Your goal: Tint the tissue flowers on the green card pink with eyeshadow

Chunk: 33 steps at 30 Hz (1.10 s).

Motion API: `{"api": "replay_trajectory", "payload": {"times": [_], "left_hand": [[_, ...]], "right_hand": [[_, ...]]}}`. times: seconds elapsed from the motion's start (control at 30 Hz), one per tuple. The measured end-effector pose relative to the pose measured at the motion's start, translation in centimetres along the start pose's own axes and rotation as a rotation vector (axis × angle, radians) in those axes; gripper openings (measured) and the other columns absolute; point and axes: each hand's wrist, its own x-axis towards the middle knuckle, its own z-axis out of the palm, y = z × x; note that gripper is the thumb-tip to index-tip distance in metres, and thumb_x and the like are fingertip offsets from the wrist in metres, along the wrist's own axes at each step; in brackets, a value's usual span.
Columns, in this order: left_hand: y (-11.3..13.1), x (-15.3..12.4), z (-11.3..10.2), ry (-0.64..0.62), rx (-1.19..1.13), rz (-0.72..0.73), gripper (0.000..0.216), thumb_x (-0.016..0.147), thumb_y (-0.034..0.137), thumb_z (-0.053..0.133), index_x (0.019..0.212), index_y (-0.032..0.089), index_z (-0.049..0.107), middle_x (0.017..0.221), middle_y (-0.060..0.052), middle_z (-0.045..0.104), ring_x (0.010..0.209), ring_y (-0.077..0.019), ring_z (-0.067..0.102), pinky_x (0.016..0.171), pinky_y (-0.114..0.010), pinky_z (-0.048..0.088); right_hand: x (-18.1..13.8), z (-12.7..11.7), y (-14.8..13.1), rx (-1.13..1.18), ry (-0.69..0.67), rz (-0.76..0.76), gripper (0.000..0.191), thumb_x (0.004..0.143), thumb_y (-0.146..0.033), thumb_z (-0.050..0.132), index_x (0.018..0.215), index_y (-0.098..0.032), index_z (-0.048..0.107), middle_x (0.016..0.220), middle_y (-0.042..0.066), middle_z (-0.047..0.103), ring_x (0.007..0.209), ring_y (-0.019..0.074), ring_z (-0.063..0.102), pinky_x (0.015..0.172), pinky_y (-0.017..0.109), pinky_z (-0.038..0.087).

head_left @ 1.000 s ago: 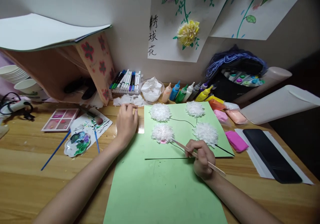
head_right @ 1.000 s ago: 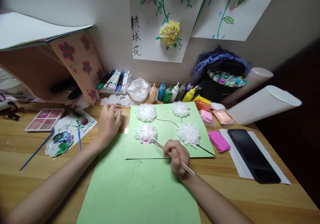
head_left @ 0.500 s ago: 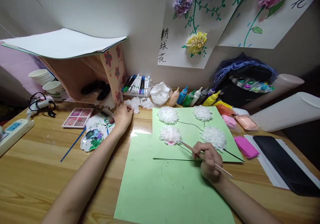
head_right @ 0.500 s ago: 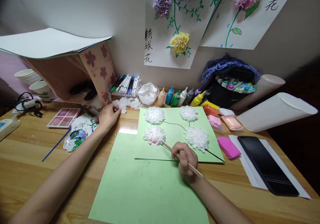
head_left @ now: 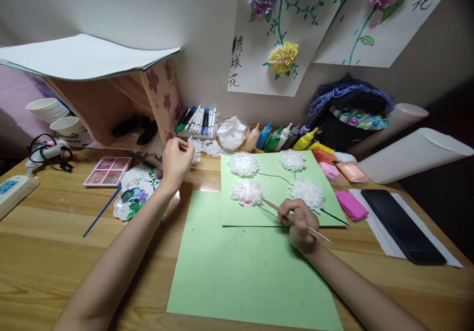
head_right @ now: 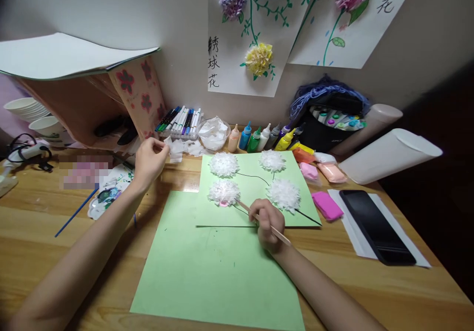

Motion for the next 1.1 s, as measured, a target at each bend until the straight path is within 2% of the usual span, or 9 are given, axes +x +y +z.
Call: {"api": "replay_trajectory", "payload": {"times": [0.07,0.13,0.2,0.33,0.5,0.6,0.77,0.97,1.1], "left_hand": [[1.6,-0.6,-0.5,0.002,-0.119,0.075,0.004,0.072,0.021,0.054,0.069,0.019,0.052,0.076,-0.001,0.060,0.069,-0.0140,0.055,0.068,-0.025,0.042],[3.3,-1.5,-0.9,-0.091,-0.278,0.120,0.007,0.071,0.021,0.055,0.067,0.018,0.050,0.073,0.001,0.058,0.064,-0.0115,0.052,0.063,-0.023,0.041],[5.0,-2.7,-1.2,-0.288,-0.442,0.118,0.011,0.069,0.023,0.058,0.064,0.018,0.050,0.069,0.002,0.057,0.063,-0.0108,0.052,0.061,-0.021,0.041],[7.1,-5.9,-0.7,-0.815,-0.590,0.052,0.011,0.067,0.024,0.060,0.065,0.017,0.052,0.068,0.001,0.059,0.064,-0.0113,0.053,0.060,-0.022,0.041],[7.0,-9.9,1.1,-1.122,-0.421,0.108,0.003,0.069,0.020,0.055,0.068,0.018,0.054,0.068,0.001,0.060,0.062,-0.0118,0.052,0.056,-0.022,0.039],[6.6,-11.2,1.9,-1.107,-0.250,0.163,0.003,0.071,0.021,0.053,0.068,0.020,0.054,0.067,0.002,0.060,0.060,-0.0127,0.052,0.052,-0.023,0.035],[6.5,-12.3,2.4,-0.876,0.068,0.265,0.013,0.080,0.024,0.047,0.068,0.021,0.053,0.068,-0.001,0.063,0.059,-0.0159,0.053,0.050,-0.027,0.029],[6.2,-12.9,2.7,-0.795,0.124,0.353,0.012,0.081,0.022,0.047,0.072,0.022,0.056,0.069,-0.001,0.063,0.061,-0.0167,0.054,0.051,-0.028,0.029],[6.3,-12.8,2.6,-0.800,0.159,0.358,0.013,0.081,0.022,0.048,0.071,0.022,0.055,0.069,0.000,0.063,0.061,-0.0164,0.054,0.051,-0.027,0.028]], "right_hand": [[0.2,0.0,-0.1,-0.016,-0.034,-0.022,0.034,0.095,-0.029,0.033,0.068,-0.021,0.050,0.057,-0.001,0.049,0.051,0.0124,0.045,0.050,0.028,0.033],[0.5,0.0,-0.3,-0.045,-0.076,-0.060,0.036,0.096,-0.029,0.030,0.065,-0.021,0.048,0.055,-0.001,0.047,0.051,0.0126,0.044,0.050,0.029,0.033],[0.8,0.0,-0.6,-0.094,-0.130,-0.092,0.038,0.096,-0.028,0.029,0.063,-0.021,0.047,0.054,-0.001,0.046,0.050,0.0128,0.043,0.051,0.029,0.033],[1.3,0.2,-1.1,-0.166,-0.212,-0.076,0.040,0.096,-0.029,0.028,0.062,-0.022,0.046,0.055,-0.001,0.046,0.049,0.0128,0.043,0.051,0.028,0.034],[1.4,0.3,-1.2,-0.185,-0.233,-0.024,0.040,0.097,-0.034,0.028,0.065,-0.021,0.048,0.057,-0.001,0.048,0.052,0.0126,0.046,0.052,0.026,0.037],[1.5,0.3,-1.3,-0.164,-0.232,0.013,0.038,0.097,-0.035,0.031,0.066,-0.021,0.048,0.057,-0.001,0.049,0.052,0.0122,0.047,0.052,0.026,0.038],[1.7,0.3,-1.2,-0.089,-0.201,0.117,0.035,0.096,-0.037,0.035,0.069,-0.021,0.051,0.059,-0.001,0.053,0.052,0.0119,0.050,0.052,0.025,0.040],[1.4,0.1,-1.1,-0.109,-0.114,0.024,0.043,0.097,-0.037,0.030,0.062,-0.021,0.049,0.053,-0.001,0.049,0.049,0.0120,0.047,0.050,0.026,0.038],[1.5,0.1,-1.0,-0.099,-0.187,0.055,0.039,0.096,-0.034,0.033,0.064,-0.021,0.050,0.053,-0.002,0.049,0.048,0.0111,0.047,0.049,0.025,0.038]]}}
